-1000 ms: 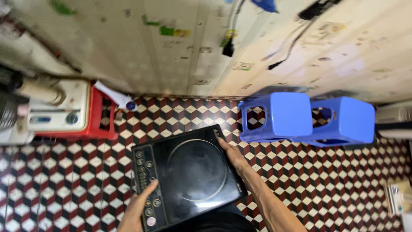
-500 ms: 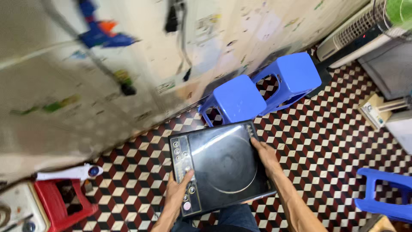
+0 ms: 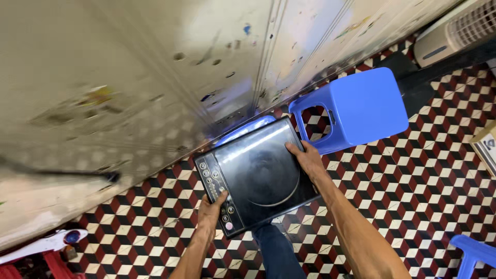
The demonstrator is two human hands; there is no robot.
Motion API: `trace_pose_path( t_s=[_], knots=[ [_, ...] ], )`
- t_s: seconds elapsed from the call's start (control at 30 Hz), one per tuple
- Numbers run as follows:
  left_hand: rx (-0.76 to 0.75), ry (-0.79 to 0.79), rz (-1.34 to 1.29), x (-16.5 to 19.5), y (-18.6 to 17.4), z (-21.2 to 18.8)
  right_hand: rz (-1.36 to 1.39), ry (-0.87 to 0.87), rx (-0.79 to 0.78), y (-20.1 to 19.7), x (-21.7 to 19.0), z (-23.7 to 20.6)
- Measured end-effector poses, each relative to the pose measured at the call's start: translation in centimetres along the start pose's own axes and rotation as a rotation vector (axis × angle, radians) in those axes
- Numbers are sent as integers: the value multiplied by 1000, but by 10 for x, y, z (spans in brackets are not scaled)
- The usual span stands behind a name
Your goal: The person disassembles an induction cooktop using a power drill, removes the back cover, and manipulates internal components including a circuit board and fan. The person then reassembles the cooktop by securing the cover with screws and places the unit on a stool.
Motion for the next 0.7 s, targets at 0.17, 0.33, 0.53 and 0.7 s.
trace_pose_path(
  t_s=[0.17,0.33,0.53,0.7],
  knots=[
    [85,-49,22,-8,9,56,19,29,-40,2,8,67],
    [100,-61,48,-16,17,62,-31,15,-38,1,25,86],
    [122,7,155,-25,17,58,-254,-224,15,-5,42,99],
    [170,239,220,-27,21,30,-213,-371,241,-24,52,15]
  ],
)
Point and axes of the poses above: each hand's wrist, its own z-axis towards the middle knuckle, its own y-axis out of the palm, x = y × z, the point moved 4 cm from there along z, towards the middle knuckle, and after that the axes turned 11 degrees about -x, right-handed, at the moved point
